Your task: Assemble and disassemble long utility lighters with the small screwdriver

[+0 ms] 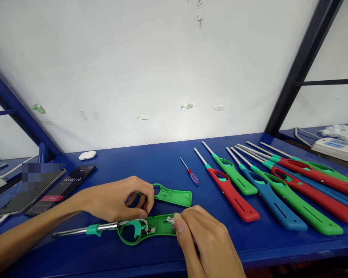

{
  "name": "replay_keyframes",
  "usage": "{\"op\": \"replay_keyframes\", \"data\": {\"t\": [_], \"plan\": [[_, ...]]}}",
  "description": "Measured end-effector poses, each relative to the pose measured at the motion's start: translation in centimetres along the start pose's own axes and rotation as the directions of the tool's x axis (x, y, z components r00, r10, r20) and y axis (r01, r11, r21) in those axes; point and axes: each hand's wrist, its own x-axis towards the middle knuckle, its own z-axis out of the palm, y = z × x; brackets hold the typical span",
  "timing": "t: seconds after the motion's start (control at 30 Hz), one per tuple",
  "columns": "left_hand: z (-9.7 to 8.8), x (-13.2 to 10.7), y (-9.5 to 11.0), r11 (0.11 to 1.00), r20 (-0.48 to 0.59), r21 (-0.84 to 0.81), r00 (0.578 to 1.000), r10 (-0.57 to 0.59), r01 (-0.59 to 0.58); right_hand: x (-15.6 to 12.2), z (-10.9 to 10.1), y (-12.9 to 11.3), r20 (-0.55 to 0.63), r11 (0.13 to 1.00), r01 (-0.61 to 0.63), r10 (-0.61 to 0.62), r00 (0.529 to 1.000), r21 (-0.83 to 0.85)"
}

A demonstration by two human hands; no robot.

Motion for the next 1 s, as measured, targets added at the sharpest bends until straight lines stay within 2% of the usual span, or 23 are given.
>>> {"op": "replay_keyframes", "data": {"t": [0.33, 0.57, 0.73, 0.87, 1.0], "plan": [[-0.1, -0.8, -0.3, 0.993, -0.111, -0.073, 0.989, -0.095, 0.088, 0.3, 0.1, 0.0, -0.043, 0.999, 0.038, -0.040, 0.998, -0.033], [1.0, -1.6, -0.5, 0.977, -0.213, -0.148, 0.960, -0.183, 0.154, 0.4, 0.1, -0.4, -0.052, 0.996, 0.054, -0.058, 0.997, -0.073], [2.2, -2.1, -0.6, 0.975, -0.267, -0.142, 0.942, -0.202, 0.169, 0.2, 0.1, 0.0, -0.034, 0.995, 0.035, -0.038, 0.999, -0.094], [3.2, -2.1, -0.9, 0.977, -0.281, -0.158, 0.942, -0.184, 0.144, 0.1, 0.2, 0.5, -0.065, 0.989, 0.085, -0.094, 0.993, -0.125], [3.9, -2.1, -1.4, 0.981, -0.368, -0.062, 0.909, -0.195, 0.185, 0.1, 0.4, 0.7, -0.116, 0.971, 0.167, -0.189, 0.975, -0.173]]}}
